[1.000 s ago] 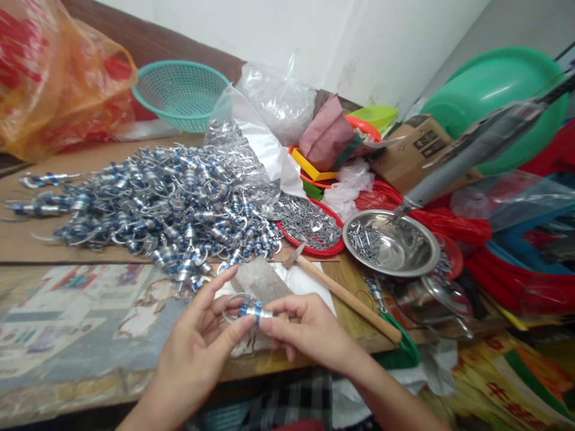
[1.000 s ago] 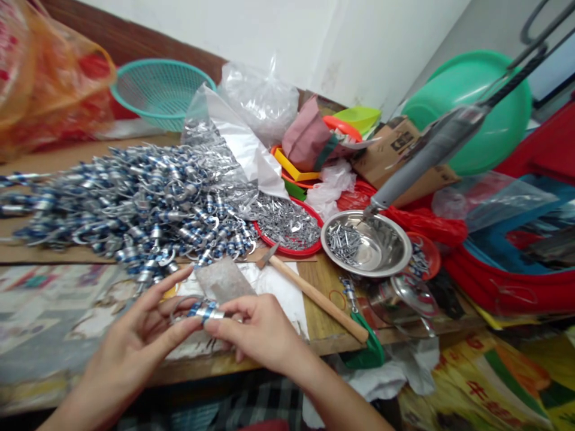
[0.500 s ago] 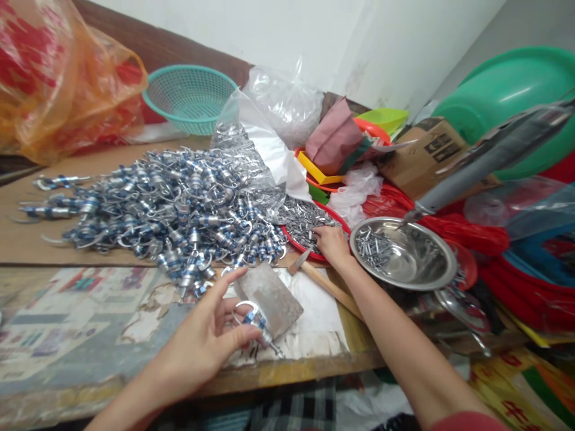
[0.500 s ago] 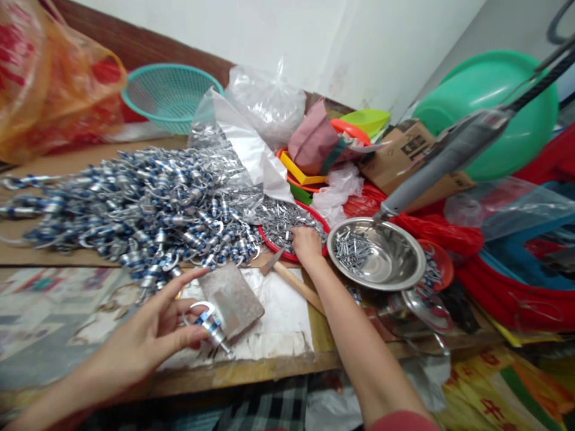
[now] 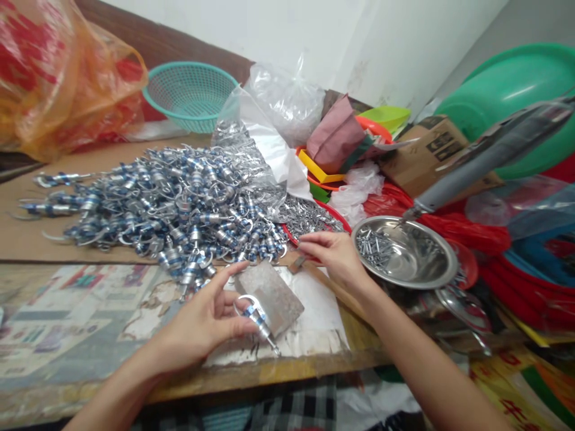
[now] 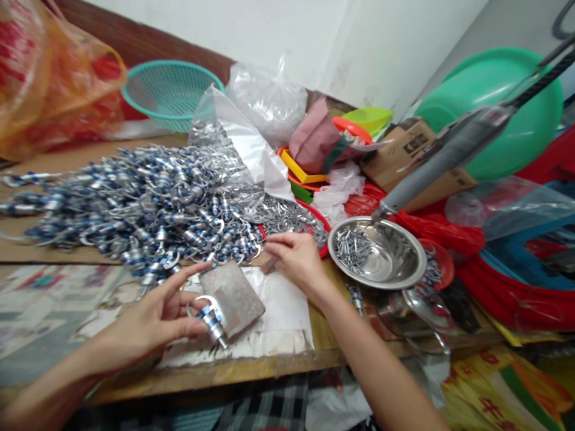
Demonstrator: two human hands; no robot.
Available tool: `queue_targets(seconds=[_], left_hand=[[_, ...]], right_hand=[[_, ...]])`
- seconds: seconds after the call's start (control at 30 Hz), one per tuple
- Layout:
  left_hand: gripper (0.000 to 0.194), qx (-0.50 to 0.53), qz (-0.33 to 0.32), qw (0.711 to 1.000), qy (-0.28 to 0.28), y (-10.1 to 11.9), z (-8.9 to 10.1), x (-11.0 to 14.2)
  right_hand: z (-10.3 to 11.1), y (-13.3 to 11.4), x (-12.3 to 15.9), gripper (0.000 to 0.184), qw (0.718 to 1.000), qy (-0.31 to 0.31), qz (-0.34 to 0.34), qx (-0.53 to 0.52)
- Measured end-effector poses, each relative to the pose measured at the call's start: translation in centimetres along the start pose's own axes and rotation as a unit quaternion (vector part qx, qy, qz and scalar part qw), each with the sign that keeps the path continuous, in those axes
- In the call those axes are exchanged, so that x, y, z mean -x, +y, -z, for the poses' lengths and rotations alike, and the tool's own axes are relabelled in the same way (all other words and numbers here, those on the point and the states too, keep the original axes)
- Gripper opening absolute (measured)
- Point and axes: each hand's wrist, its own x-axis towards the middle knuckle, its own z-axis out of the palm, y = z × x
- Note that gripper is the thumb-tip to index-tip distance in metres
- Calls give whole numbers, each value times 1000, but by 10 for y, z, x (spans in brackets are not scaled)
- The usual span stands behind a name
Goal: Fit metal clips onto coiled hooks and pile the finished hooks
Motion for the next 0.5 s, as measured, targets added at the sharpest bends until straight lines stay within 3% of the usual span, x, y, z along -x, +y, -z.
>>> queue_targets(seconds=[0.07, 0.13, 0.23, 0.33, 0.5], left_hand=[[91, 1, 0, 1000, -4, 1, 0, 0], [92, 1, -1, 1000, -6, 2, 0, 0], [91, 1, -6, 1000, -7, 3, -1, 1], [88, 1, -14, 1000, -8, 3, -2, 1], [83, -10, -24, 1000, -9, 1, -1, 2]], right_hand=[[-3, -25, 25, 16, 988, -76, 67, -120], [-6, -43, 46, 17, 969, -119, 130, -172], [-12, -53, 65, 19, 965, -117, 145, -185], [-16, -53, 75, 21, 973, -94, 176, -112], [-12, -57, 84, 24, 958, -116, 221, 142]])
